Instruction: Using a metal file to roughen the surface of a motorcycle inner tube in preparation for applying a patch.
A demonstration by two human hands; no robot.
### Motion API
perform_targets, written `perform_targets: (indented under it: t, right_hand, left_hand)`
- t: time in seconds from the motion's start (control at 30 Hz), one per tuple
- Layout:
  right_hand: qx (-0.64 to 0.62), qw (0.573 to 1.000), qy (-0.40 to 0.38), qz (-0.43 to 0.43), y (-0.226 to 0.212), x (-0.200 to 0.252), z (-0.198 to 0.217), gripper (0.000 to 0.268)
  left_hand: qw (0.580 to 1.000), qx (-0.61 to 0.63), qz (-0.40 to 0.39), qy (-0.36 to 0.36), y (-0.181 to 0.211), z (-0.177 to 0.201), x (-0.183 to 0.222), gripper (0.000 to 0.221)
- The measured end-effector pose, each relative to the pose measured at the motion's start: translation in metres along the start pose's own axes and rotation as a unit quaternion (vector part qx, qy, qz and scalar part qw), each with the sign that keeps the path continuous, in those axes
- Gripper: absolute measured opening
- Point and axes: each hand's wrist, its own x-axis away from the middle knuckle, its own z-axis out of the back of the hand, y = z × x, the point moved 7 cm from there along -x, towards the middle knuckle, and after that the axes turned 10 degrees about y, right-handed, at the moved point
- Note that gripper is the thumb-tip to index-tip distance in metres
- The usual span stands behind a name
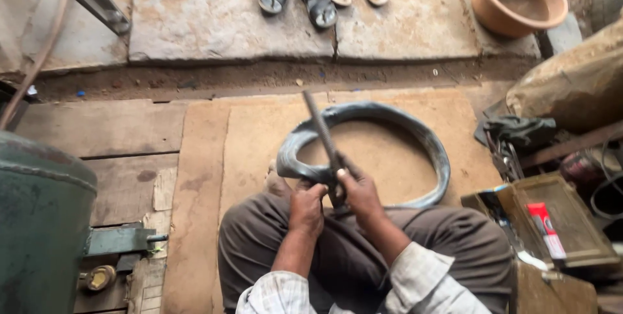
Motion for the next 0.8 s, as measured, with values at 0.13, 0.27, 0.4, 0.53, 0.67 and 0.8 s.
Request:
perform_targets:
  t: [0.13, 0.27, 0.4, 0.53, 0.67, 0.8]
  right_hand:
    - [-0.015, 0.999, -0.026, 0.038, 0.010, 0.030, 0.053, 0.051]
    - [0.029, 0.996, -0.047, -0.074, 0.065, 0.076, 0.095, 0.055]
    - [0.064, 0.997, -0.040, 0.034, 0.054, 0.054, 0.060, 0.051]
    - [0.019, 0.999, -0.040, 0.029, 0.009, 0.011, 0.007, 0.052]
    - [0.008, 0.999, -0.020, 0.038, -0.002, 0.012, 0.022, 0.053]
    - [0.072, 0.996, -0.029, -0.046, 0.028, 0.063, 0.078, 0.053]
  left_hand:
    - [0.999, 0.041, 0.000, -0.018, 0.004, -0.006, 0.003, 0.036]
    - [1.000, 0.020, 0.011, 0.010, -0.002, -0.001, 0.001, 0.036]
    - [0.999, 0.026, 0.027, -0.014, -0.013, 0.003, -0.004, 0.036]
    - [0.999, 0.008, 0.032, -0.020, -0.006, 0.003, -0.002, 0.034]
    - [0.999, 0.009, 0.036, -0.022, 0.003, -0.005, 0.008, 0.037]
    - [0.999, 0.040, 0.026, 0.005, 0.006, -0.006, 0.009, 0.038]
